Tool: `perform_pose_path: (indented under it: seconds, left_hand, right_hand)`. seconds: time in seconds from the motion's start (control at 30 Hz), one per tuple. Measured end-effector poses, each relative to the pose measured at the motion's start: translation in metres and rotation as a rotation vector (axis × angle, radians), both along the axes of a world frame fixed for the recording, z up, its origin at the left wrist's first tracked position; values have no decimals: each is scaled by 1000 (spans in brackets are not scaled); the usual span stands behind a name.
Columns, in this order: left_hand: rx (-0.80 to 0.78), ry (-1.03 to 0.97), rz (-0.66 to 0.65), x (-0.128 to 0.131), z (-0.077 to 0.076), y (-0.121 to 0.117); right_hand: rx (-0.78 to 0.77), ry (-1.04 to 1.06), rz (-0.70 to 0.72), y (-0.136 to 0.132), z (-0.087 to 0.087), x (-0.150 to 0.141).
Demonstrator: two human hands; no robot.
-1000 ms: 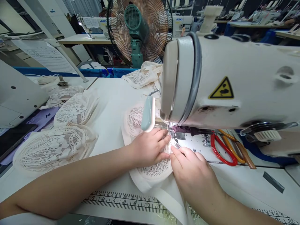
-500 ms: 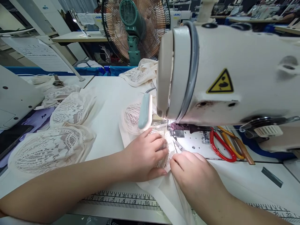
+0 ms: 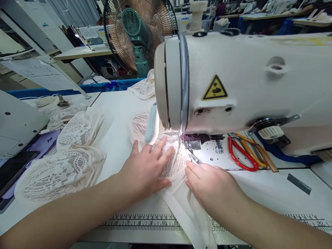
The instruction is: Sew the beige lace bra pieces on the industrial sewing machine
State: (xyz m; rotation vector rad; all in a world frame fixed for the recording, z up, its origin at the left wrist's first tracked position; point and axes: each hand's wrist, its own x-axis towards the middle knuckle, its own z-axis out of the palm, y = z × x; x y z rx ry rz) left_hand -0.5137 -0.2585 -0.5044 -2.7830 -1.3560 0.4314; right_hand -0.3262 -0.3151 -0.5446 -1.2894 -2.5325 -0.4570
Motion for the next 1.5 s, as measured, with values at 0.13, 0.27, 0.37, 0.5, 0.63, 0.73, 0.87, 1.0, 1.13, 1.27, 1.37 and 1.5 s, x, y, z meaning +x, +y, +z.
perform_pose_path:
  seconds: [0.13, 0.27, 0.37, 0.5, 0.63, 0.73, 0.87, 1.0, 1.13, 1.27, 1.37, 1.5]
  left_hand:
    - [-115, 127, 227, 1, 12, 4]
    - [-168, 162, 265, 0, 14, 14]
    - [-150, 176, 264, -1, 12, 20]
    - [-116, 212, 260, -3, 11, 26]
    - [-72, 189, 204, -5, 11, 30]
    - [-39, 152, 170, -7, 10, 32]
    - [-19, 128, 167, -10, 10, 35]
    - [-29, 91, 176, -11, 11, 42]
    - [-38, 82, 214, -11, 12, 48]
    - [-25, 52, 234, -11, 13, 51]
    - [-20, 30, 247, -12, 13, 52]
    - [-16, 13, 240, -13, 11, 53]
  right_hand:
    - [-1, 23, 9, 0, -2, 1]
    - [-4, 24, -1, 0, -4, 1]
    - [1, 5, -31, 1, -8, 0]
    - [15, -28, -86, 3, -13, -4]
    - [17, -54, -119, 4, -16, -5]
    - [10, -77, -81, 3, -17, -4]
    - [21, -81, -81, 3, -17, -4]
    - [40, -83, -89, 2, -18, -4]
    - [57, -85, -92, 2, -19, -5]
    - [61, -56, -82, 3, -20, -4]
    - [62, -33, -65, 2, -18, -4]
    - [79, -29, -68, 0, -16, -4]
